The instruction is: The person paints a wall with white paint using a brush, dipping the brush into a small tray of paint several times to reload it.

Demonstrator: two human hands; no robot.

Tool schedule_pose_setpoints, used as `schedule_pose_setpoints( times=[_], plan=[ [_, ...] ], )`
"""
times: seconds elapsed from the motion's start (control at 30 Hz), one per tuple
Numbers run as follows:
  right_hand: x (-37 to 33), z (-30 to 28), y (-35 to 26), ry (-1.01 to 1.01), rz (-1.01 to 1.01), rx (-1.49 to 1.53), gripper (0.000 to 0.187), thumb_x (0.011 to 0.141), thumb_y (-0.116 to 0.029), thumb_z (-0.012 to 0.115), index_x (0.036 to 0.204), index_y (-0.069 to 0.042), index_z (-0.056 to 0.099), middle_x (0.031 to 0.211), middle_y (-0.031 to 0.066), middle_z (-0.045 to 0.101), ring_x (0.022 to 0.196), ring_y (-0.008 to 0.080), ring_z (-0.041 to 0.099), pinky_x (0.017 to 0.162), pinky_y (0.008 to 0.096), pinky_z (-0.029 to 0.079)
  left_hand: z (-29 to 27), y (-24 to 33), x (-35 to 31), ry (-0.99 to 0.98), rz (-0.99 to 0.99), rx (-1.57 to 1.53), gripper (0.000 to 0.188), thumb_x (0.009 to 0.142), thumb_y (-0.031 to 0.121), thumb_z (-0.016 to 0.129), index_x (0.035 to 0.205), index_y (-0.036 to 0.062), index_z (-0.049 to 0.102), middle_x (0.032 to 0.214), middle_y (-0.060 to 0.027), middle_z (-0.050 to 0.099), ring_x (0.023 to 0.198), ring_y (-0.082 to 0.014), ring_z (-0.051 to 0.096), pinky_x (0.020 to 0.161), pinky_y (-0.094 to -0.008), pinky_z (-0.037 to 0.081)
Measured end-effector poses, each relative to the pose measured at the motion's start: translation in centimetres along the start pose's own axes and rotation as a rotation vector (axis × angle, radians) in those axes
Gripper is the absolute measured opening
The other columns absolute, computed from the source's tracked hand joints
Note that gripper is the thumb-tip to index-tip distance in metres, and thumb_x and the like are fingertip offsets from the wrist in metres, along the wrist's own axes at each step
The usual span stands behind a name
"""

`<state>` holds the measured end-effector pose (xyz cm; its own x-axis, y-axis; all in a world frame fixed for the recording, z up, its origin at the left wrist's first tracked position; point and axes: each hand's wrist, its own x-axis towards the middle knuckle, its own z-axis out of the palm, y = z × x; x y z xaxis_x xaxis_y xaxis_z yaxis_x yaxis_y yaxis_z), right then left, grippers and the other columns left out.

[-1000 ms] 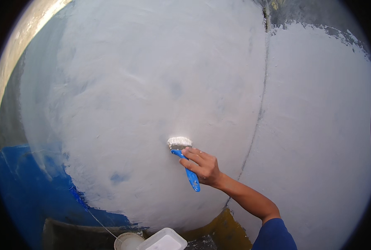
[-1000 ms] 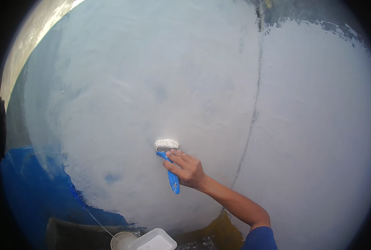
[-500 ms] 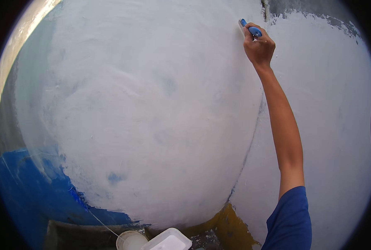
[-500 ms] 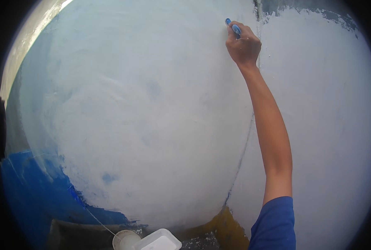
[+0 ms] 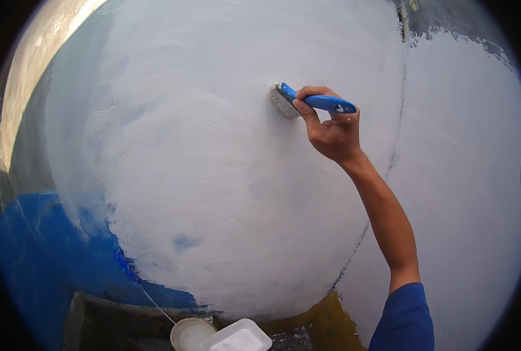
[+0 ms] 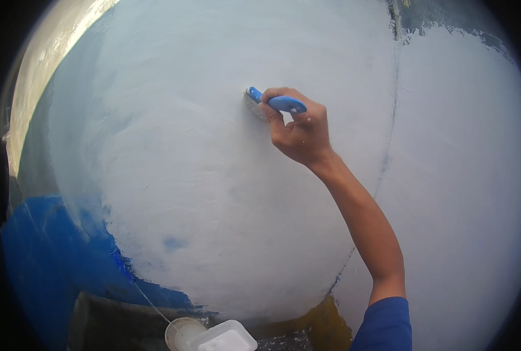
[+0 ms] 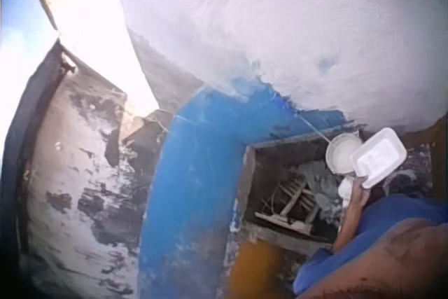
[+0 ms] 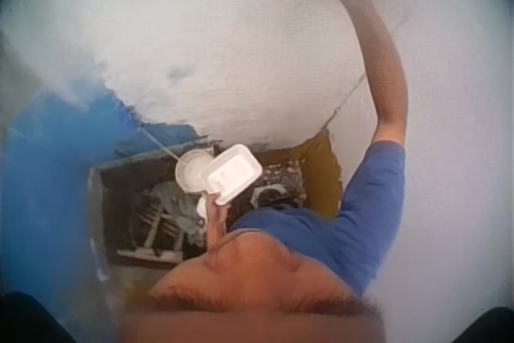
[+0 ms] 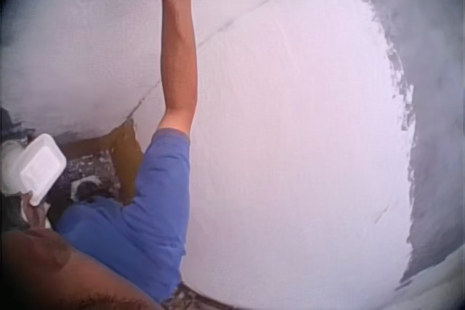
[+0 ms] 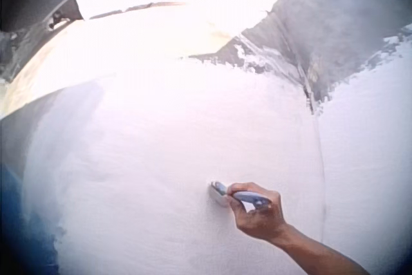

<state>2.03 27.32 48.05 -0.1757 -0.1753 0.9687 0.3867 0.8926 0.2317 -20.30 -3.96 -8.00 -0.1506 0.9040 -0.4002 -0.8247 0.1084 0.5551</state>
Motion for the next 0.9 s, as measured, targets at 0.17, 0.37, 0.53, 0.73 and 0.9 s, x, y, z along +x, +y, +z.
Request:
schedule_pose_setpoints(
  times=[0.17,0.37,0.53,0.73,0.9],
  plan=[
    [1.2,-0.4,1.0,0.074,-0.368,-0.608,0.018,0.071,0.001,0.067,0.085,-0.006,0.062,0.086,0.0114,0.067,0.071,0.0237,0.067,0.06,0.0311,0.055,1.7,1.0,-1.1,0.09,0.079,-0.081,0.056,0.078,0.013,0.057,0.131,0.0013,0.044,0.121,-0.015,0.058,0.109,-0.0326,0.059,0.089,-0.0445,0.051],
    [-16.3,7.1,-9.1,-0.453,-0.35,-0.028,0.013,0.075,-0.004,0.064,0.087,-0.007,0.061,0.085,0.0102,0.066,0.078,0.0239,0.067,0.07,0.0336,0.056,0.6,1.1,-0.4,0.086,0.002,-0.086,0.057,0.078,0.013,0.058,0.131,-0.0008,0.043,0.124,-0.0156,0.057,0.112,-0.033,0.057,0.095,-0.0465,0.047],
    [-6.4,5.2,-4.7,-0.308,-0.064,0.056,0.021,0.07,0.004,0.066,0.086,-0.008,0.061,0.081,0.0044,0.066,0.062,0.0204,0.063,0.05,0.0296,0.048,3.0,2.8,-1.6,0.061,0.083,-0.038,0.055,0.079,0.007,0.056,0.131,-0.0027,0.044,0.125,-0.0153,0.057,0.117,-0.0301,0.054,0.1,-0.0447,0.044],
    [1.2,3.6,-1.6,0.075,-0.389,-0.528,0.022,0.068,0.0,0.07,0.086,-0.008,0.062,0.088,0.0078,0.067,0.071,0.022,0.065,0.057,0.0311,0.053,2.4,1.4,-0.3,0.053,-0.011,-0.182,0.055,0.079,0.007,0.056,0.131,-0.0025,0.044,0.126,-0.0153,0.056,0.117,-0.0306,0.054,0.101,-0.0454,0.044],
    [-17.0,9.5,-9.5,-0.312,-0.47,-0.368,0.01,0.079,-0.013,0.063,0.085,-0.006,0.061,0.091,0.0171,0.066,0.087,0.0302,0.068,0.085,0.0391,0.055,4.8,1.8,-1.0,-0.027,0.076,-0.142,0.056,0.078,0.005,0.056,0.132,-0.0033,0.044,0.127,-0.0155,0.056,0.118,-0.0307,0.053,0.101,-0.0457,0.045]
  ],
)
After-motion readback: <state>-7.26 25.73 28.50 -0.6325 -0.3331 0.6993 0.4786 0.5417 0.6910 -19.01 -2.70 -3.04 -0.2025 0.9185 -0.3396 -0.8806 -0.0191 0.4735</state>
